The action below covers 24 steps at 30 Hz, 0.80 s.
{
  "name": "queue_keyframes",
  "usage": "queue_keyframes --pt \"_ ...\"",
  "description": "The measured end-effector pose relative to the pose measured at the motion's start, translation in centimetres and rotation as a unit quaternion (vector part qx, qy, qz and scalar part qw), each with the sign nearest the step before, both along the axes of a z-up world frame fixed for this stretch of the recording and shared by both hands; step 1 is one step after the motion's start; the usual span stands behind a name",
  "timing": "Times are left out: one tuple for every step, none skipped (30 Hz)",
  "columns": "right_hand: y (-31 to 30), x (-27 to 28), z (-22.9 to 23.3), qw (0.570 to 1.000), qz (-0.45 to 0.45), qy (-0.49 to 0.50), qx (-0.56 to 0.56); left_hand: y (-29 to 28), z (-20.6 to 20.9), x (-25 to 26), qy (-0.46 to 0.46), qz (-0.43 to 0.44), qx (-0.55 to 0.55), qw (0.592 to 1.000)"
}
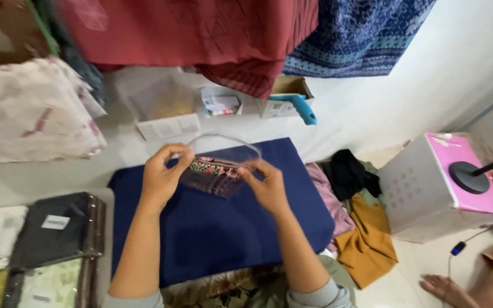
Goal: Folding a hijab, placing it in a plastic bag, and then cleaning another hijab with a lint roller.
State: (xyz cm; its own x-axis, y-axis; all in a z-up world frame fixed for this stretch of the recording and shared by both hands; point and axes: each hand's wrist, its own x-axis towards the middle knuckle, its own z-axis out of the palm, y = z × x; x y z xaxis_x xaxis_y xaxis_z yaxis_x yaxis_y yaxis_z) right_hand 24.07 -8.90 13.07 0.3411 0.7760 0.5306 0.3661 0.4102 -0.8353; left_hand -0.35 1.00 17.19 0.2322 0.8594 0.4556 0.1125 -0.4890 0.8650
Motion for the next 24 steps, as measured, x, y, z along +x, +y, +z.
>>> queue_keyframes --pt "0.2 -0.8 1.9 1.000 0.001 0.000 0.004 -0.3 -0.1 -0.6 0.000 0.001 0.004 1.000" --pt "0.4 -1.5 3.7 0.999 0.009 -0.028 0.040 -0.5 -0.3 -1.2 -0.040 0.010 -0.024 0.999" --pt "0.2 -2.3 5.3 0.996 0.016 -0.055 0.070 -1.1 -0.9 -1.9 -0.079 0.020 -0.058 0.995" --pt "0.8 -2.9 5.3 0.996 0.017 -0.055 0.069 -1.1 -1.3 -2.5 -0.079 0.020 -0.058 0.995" --pt "1.3 -3.4 5.3 0.997 0.034 -0.035 0.060 -1.4 -1.9 -3.0 -0.102 0.041 -0.070 0.991" --pt "1.7 -3.9 5.2 0.997 0.051 -0.015 0.050 -1.6 -2.6 -3.5 -0.125 0.062 -0.082 0.987" --pt "2.9 -4.5 4.1 0.997 0.054 -0.017 0.047 -2.4 -2.3 -4.3 -0.127 0.066 -0.085 0.986" --pt "4.0 -5.1 3.1 0.996 0.082 0.014 0.016 -3.2 -2.0 -5.0 -0.109 0.111 -0.056 0.986" --pt "5.2 -5.6 2.0 0.993 0.107 0.045 -0.014 -3.9 -1.7 -5.6 -0.089 0.154 -0.026 0.984" --pt "5.5 -6.3 1.7 0.993 0.110 0.044 -0.017 -5.6 -0.9 -6.1 -0.090 0.156 -0.028 0.983" --pt "5.8 -6.8 1.6 0.987 0.139 0.080 -0.026 -7.1 0.0 -6.4 -0.042 0.176 0.051 0.982" --pt "6.2 -7.3 1.5 0.979 0.168 0.115 -0.035 -8.7 1.0 -6.6 0.006 0.195 0.130 0.972" --pt "6.3 -6.6 0.6 0.979 0.168 0.113 -0.033 -10.4 1.2 -5.6 0.005 0.195 0.132 0.972" --pt "6.4 -5.9 -0.2 0.972 0.198 0.100 -0.079 -12.1 1.4 -4.4 0.031 0.155 0.144 0.977" --pt "6.4 -5.2 -1.2 0.961 0.227 0.088 -0.127 -14.0 1.6 -3.3 0.060 0.114 0.153 0.980" --pt "6.0 -4.1 -2.8 0.961 0.228 0.088 -0.128 -14.4 -1.1 -1.5 0.060 0.115 0.153 0.980" --pt "5.6 -2.9 -4.5 0.942 0.248 0.157 -0.166 -14.8 -3.7 0.2 0.100 0.086 0.153 0.979" --pt "5.3 -1.8 -6.1 0.916 0.266 0.224 -0.202 -15.2 -6.4 2.0 0.139 0.057 0.154 0.977" --pt "4.3 -0.4 -7.0 0.915 0.266 0.223 -0.207 -15.7 -8.5 2.9 0.138 0.058 0.149 0.977" --pt "3.4 1.1 -7.8 0.901 0.218 0.277 -0.251 -16.1 -10.6 3.9 0.203 -0.012 0.104 0.974" --pt "2.5 2.7 -8.6 0.882 0.165 0.330 -0.292 -16.4 -12.6 5.0 0.264 -0.085 0.059 0.959" --pt "1.8 4.3 -9.2 0.882 0.162 0.330 -0.295 -15.7 -12.0 4.2 0.263 -0.088 0.056 0.959" --pt "1.1 5.9 -9.8 0.891 0.083 0.337 -0.291 -15.0 -11.3 3.4 0.214 -0.062 0.007 0.975" --pt "0.4 7.5 -10.3 0.895 0.004 0.343 -0.285 -14.3 -10.6 2.6 0.165 -0.036 -0.042 0.985"
